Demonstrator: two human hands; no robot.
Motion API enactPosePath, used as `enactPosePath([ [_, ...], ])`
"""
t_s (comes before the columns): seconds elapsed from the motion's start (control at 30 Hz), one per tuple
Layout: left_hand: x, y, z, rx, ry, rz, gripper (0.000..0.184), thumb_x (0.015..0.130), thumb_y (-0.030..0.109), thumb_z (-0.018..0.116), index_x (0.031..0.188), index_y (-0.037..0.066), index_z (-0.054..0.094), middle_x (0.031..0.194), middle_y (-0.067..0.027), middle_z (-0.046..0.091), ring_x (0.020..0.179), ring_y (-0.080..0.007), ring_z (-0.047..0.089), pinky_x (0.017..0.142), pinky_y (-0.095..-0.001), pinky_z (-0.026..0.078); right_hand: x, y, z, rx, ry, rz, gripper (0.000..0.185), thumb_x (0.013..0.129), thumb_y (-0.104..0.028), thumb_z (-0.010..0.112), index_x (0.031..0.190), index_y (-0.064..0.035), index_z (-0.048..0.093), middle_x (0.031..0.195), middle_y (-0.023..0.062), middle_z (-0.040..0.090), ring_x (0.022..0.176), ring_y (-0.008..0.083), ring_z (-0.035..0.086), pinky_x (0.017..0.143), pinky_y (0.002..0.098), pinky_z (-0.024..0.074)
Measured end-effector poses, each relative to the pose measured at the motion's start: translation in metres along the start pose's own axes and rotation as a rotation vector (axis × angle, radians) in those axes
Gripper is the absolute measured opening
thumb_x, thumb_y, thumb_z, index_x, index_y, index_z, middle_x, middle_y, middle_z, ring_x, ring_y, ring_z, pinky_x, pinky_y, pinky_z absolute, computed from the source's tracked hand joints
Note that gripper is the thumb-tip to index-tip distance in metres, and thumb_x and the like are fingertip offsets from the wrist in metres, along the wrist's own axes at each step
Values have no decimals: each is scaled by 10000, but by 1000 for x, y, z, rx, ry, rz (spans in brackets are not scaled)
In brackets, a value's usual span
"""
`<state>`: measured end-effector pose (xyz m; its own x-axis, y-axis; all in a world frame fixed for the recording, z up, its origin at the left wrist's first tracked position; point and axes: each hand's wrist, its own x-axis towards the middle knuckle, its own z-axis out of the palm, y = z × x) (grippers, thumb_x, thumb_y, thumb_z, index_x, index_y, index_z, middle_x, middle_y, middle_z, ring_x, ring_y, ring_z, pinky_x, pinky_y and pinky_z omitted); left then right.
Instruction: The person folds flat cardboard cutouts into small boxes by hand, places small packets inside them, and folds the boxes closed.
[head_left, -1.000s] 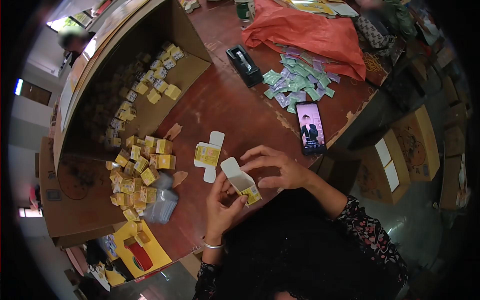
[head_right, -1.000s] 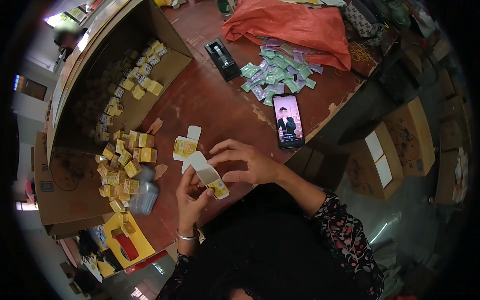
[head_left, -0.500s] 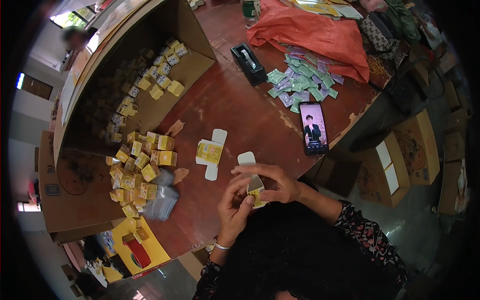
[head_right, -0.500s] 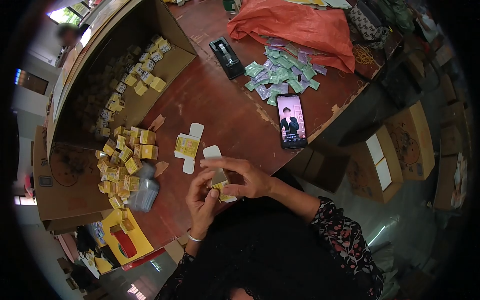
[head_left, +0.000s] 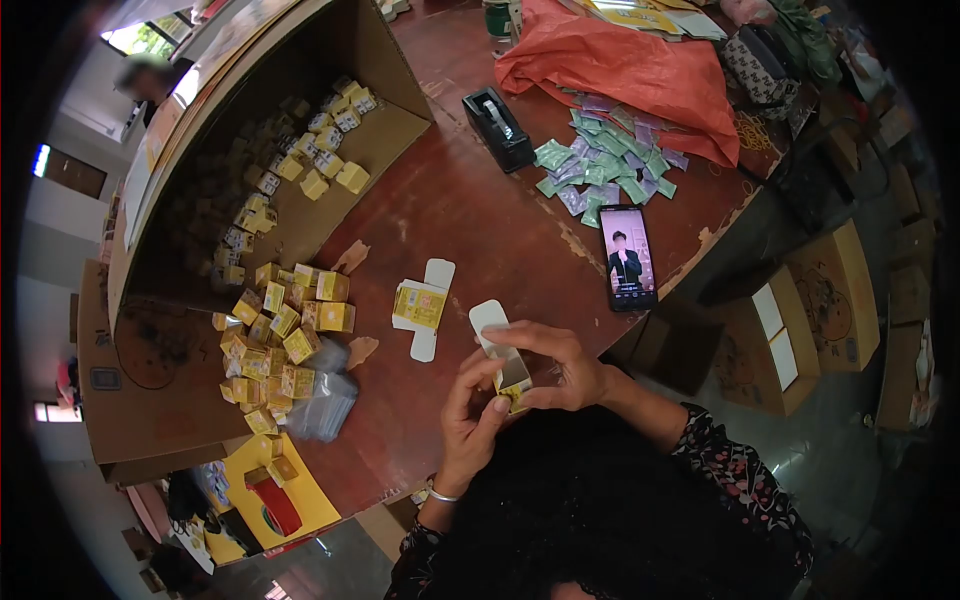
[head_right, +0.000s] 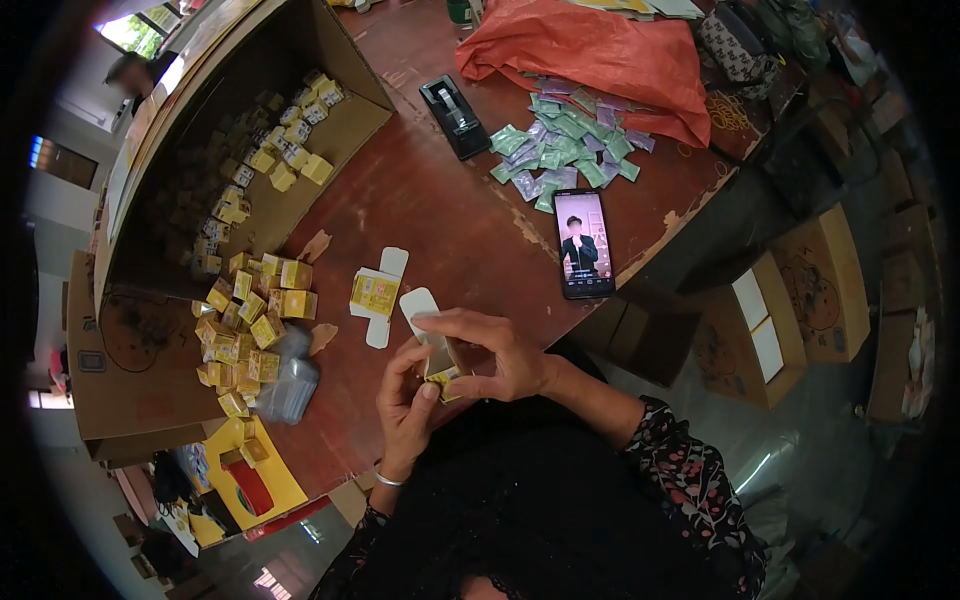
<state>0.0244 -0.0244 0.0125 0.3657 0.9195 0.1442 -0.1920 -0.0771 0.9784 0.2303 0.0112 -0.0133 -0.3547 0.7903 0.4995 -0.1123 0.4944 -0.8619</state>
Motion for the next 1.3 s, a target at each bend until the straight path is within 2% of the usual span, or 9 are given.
enactPosePath([
  [0.17,-6,1,7,-166,5,-102,570,953,-41,678,1475,-15,450,1510,-136,454,1311,-215,554,1056,-350,491,-10,-4,8,179,85,239,727,881,-210,775,1502,33,484,1329,167,634,1177,242,645,986,360,523],
  [0.27,-3,1,7,-198,23,-88,634,926,-70,701,1493,-7,425,1436,-129,522,1297,-210,562,1062,-352,491,-3,-3,8,81,60,99,729,878,-212,778,1502,26,487,1306,163,641,1120,220,650,949,353,528],
  [0.37,-2,3,8,-170,35,-81,665,905,-73,729,1488,0,417,1337,-108,582,1264,-195,574,1050,-343,493,-3,-6,17,362,72,193,714,878,-214,774,1496,16,499,1305,156,644,1090,211,649,919,346,529],
  [0.47,-3,2,7,-159,20,-84,633,882,-67,763,1431,11,459,1290,-81,580,1201,-164,583,1020,-319,496,-6,-2,7,273,-73,273,728,884,-229,767,1509,8,479,1346,155,626,1170,227,639,974,365,520],
  [0.57,-8,-6,-1,-72,1,-63,582,857,-62,794,1356,28,508,1287,-58,548,1130,-129,580,986,-292,497,0,2,3,95,-106,70,730,881,-256,775,1500,1,485,1364,152,618,1209,247,629,1014,383,502],
  [0.7,-8,-1,1,-65,32,-53,540,840,-60,812,1299,45,547,1308,-44,508,1075,-105,569,963,-275,502,4,-12,10,186,-29,123,721,860,-304,809,1457,-5,537,1341,154,634,1194,262,633,1028,393,491],
  [0.97,-2,7,0,2,-18,-62,487,848,-85,788,1277,12,577,1356,-86,510,1231,-201,610,1011,-325,547,18,-13,-10,-66,-168,36,691,859,-463,801,1369,-24,645,1278,187,655,1188,359,648,995,430,529],
  [1.07,6,5,0,-13,-43,-50,447,863,-102,763,1264,-4,593,1365,-101,495,1239,-221,614,1017,-342,557,25,-23,-21,-480,-124,-82,569,847,-385,814,1329,-110,687,1278,186,635,1123,362,648,941,432,554],
  [1.3,11,1,-3,-150,-105,-38,375,885,-129,721,1229,-23,617,1368,-119,452,1244,-225,591,1046,-352,545,23,-12,-18,-360,-69,-140,439,870,-307,796,1246,-90,736,1311,214,626,1193,378,638,935,439,561],
])
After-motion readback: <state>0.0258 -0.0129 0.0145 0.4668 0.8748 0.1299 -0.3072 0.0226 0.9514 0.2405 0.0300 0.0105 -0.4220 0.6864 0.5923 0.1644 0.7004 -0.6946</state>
